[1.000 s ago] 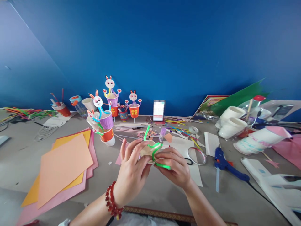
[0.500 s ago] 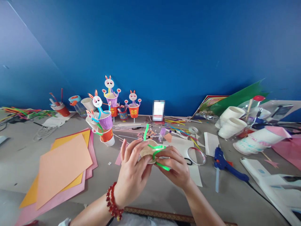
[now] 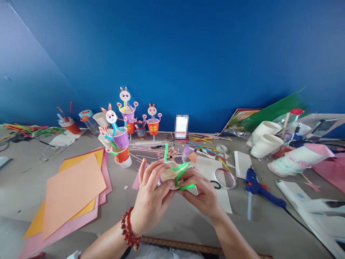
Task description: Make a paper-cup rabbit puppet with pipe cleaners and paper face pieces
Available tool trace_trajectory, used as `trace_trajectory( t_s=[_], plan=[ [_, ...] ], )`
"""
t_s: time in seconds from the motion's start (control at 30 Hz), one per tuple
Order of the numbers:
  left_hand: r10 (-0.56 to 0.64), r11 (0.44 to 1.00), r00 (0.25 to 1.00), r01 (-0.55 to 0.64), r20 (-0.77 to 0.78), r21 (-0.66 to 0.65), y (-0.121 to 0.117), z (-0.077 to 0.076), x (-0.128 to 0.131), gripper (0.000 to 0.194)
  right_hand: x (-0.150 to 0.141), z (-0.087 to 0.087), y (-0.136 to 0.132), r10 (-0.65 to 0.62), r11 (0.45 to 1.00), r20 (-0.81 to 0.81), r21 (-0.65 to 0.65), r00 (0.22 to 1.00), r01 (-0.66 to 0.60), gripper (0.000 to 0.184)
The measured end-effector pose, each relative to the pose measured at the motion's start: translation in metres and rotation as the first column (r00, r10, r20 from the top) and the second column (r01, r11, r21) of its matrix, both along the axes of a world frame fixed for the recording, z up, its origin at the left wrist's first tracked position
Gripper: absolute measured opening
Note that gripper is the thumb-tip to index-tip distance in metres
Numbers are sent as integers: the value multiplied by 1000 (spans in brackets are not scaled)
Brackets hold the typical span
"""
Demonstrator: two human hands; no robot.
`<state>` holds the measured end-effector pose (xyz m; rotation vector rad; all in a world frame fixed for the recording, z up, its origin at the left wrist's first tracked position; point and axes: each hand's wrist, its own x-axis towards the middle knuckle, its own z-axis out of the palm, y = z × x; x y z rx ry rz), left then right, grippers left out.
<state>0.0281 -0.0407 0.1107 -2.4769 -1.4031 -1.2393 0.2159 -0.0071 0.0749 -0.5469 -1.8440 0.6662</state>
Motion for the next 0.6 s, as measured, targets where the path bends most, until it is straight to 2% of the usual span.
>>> trace_trajectory(
  t_s=[0.27, 0.47, 0.6],
  plan=[
    [-53, 996, 998, 51, -31, -69, 0, 0, 0, 14, -6, -14, -6, -60, 980, -159, -196, 985, 28, 27],
    [-69, 997, 998, 69, 1, -19, 6, -4, 1, 5, -8, -10, -5, 19, 953, -265, -288, 964, -98, 19],
    [-65, 997, 998, 65, -1, -30, 10, -5, 0, 8, -9, -11, -4, 5, 954, -241, -290, 970, -77, 14]
  ],
)
